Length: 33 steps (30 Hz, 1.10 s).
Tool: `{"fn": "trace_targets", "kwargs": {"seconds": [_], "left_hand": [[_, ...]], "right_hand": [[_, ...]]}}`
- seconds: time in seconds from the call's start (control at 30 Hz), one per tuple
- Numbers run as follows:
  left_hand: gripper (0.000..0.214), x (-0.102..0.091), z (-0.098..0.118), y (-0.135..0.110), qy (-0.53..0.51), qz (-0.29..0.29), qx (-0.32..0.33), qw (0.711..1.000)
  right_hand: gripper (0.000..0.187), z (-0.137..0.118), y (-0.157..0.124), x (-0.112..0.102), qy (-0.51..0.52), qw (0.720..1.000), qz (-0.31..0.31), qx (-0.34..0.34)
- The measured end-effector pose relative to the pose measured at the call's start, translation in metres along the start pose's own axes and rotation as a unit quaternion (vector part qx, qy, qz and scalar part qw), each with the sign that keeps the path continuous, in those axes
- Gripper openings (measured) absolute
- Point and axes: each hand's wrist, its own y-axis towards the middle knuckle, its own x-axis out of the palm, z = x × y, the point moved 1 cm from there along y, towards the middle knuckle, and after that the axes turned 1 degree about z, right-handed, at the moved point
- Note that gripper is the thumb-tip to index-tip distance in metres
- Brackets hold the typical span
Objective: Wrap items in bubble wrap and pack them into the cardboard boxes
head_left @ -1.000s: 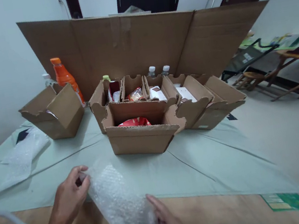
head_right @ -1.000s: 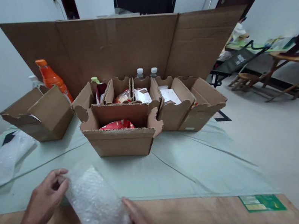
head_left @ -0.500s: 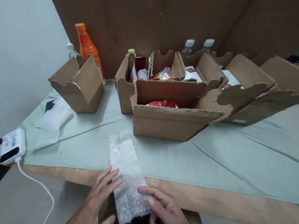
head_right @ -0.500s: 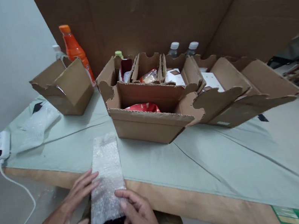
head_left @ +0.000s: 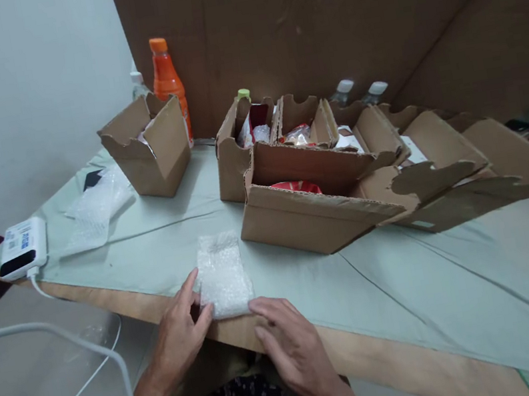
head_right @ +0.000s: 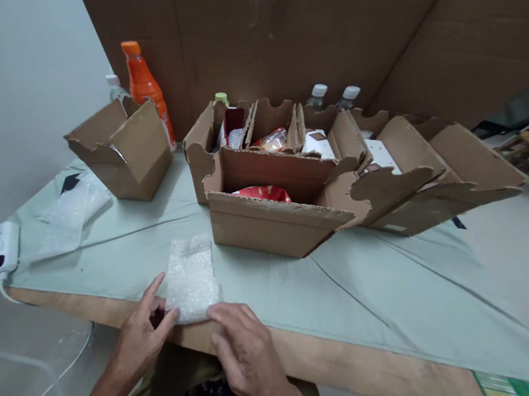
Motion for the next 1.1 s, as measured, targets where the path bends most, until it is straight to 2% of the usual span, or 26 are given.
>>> {"fn": "trace_targets", "kwargs": {"seconds": [0.1,0.17,0.27,0.33,0.4,0.5,0.57,0.67,0.7,0.73,0.8,0.9,1.03,1.1], "left_hand": [[0.058,0.001,-0.001,-0.001,0.016,0.02,0.023,0.999],[0.055,-0.001,-0.002,-0.003,0.032,0.041,0.05,0.997],[0.057,-0.01,0.0,-0.01,0.061,0.076,0.114,0.989],[0.057,-0.017,0.002,-0.015,0.067,0.065,0.17,0.981],[0.046,-0.022,0.004,-0.017,0.054,0.041,0.207,0.976],[0.029,-0.023,0.003,-0.012,0.011,0.031,0.175,0.984],[0.027,-0.019,0.0,-0.004,-0.01,0.032,0.121,0.992],[0.031,-0.012,-0.004,0.009,-0.004,0.034,0.08,0.996],[0.031,-0.01,-0.005,0.013,0.008,0.033,0.077,0.996],[0.032,-0.008,-0.006,0.015,0.021,0.032,0.077,0.996],[0.032,-0.005,-0.006,0.018,0.047,0.028,0.078,0.995],[0.032,-0.006,-0.004,0.017,0.048,0.042,0.073,0.995],[0.038,-0.016,-0.001,0.009,-0.016,0.055,0.072,0.996],[0.041,-0.021,-0.001,0.004,-0.06,0.065,0.011,0.996]], "right_hand": [[0.046,0.007,0.016,0.011,-0.174,0.978,-0.07,-0.088],[0.042,0.014,0.027,0.02,-0.246,0.957,-0.111,-0.109],[0.029,0.02,0.037,0.026,-0.269,0.945,-0.126,-0.139],[0.027,0.019,0.04,0.025,-0.248,0.951,-0.127,-0.135],[0.027,0.015,0.044,0.022,-0.215,0.962,-0.134,-0.105],[0.026,0.011,0.051,0.016,-0.165,0.976,-0.142,-0.034],[0.026,0.012,0.055,0.012,-0.153,0.982,-0.108,-0.016],[0.027,0.012,0.055,0.005,-0.196,0.978,-0.003,-0.072],[0.026,0.012,0.053,0.004,-0.215,0.971,0.011,-0.101],[0.026,0.012,0.052,0.005,-0.231,0.965,0.0,-0.127],[0.028,0.012,0.05,0.01,-0.249,0.953,-0.068,-0.162],[0.028,0.018,0.056,0.019,-0.249,0.943,-0.144,-0.165],[0.023,0.027,0.068,0.022,-0.204,0.964,-0.138,-0.103],[0.022,0.028,0.072,0.019,-0.167,0.977,-0.126,-0.038]]}}
